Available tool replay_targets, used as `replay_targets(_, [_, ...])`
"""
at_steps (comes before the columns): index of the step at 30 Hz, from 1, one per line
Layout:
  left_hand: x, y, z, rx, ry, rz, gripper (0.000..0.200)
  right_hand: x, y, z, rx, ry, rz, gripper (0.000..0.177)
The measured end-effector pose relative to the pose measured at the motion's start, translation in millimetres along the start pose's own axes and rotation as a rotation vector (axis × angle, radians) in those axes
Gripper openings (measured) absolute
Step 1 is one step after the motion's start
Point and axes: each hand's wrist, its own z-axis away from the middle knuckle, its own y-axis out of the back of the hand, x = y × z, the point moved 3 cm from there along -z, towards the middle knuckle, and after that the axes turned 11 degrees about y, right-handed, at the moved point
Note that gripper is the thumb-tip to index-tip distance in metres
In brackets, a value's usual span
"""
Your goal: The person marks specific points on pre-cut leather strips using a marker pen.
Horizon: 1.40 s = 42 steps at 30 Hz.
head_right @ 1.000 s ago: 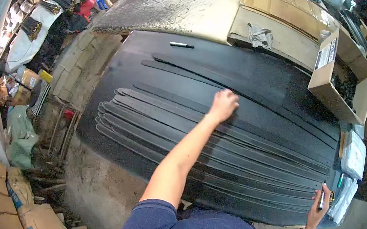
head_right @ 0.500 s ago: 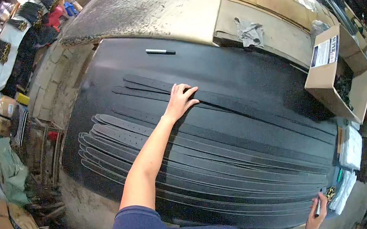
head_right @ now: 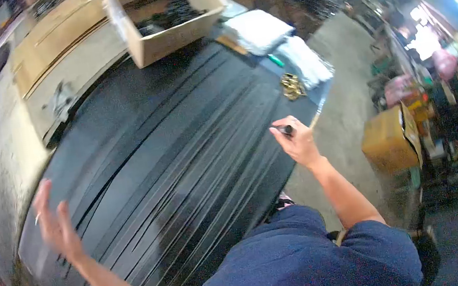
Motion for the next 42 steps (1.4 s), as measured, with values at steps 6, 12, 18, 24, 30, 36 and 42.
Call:
replay_targets(6, [184,15,-2,0.059,-0.709,1.008,0.049,27,34,19,0.016,-0.002,0.067,0.016])
replay_targets(12, [213,-1,-39,-0.627,-0.875,0.857,0.034,91,67,39,0.002,-0.037,0.177,0.018])
replay_targets(18, [320,-138,-46,-0.344,-0.962,0.857,0.023,171,93,50,0.078,-0.066,0.135,0.027])
replay_targets(24, [438,-331,-34,-0.463,-0.729,1.030,0.022,294,150,87,0.102,-0.298,0.075,0.031])
replay_targets(30, [574,-521,10,-0.661,-0.189,0.912,0.015,416,262,156,0.283,-0.639,0.156,0.031])
replay_targets(36, [437,-658,24,-0.724,0.399,0.617,0.022,492,326,302,0.384,-1.065,0.118,0.034])
replay_targets(42, [275,-581,6,-0.444,0.824,0.368,0.022,509,307,390,0.270,-1.270,0.083,0.043])
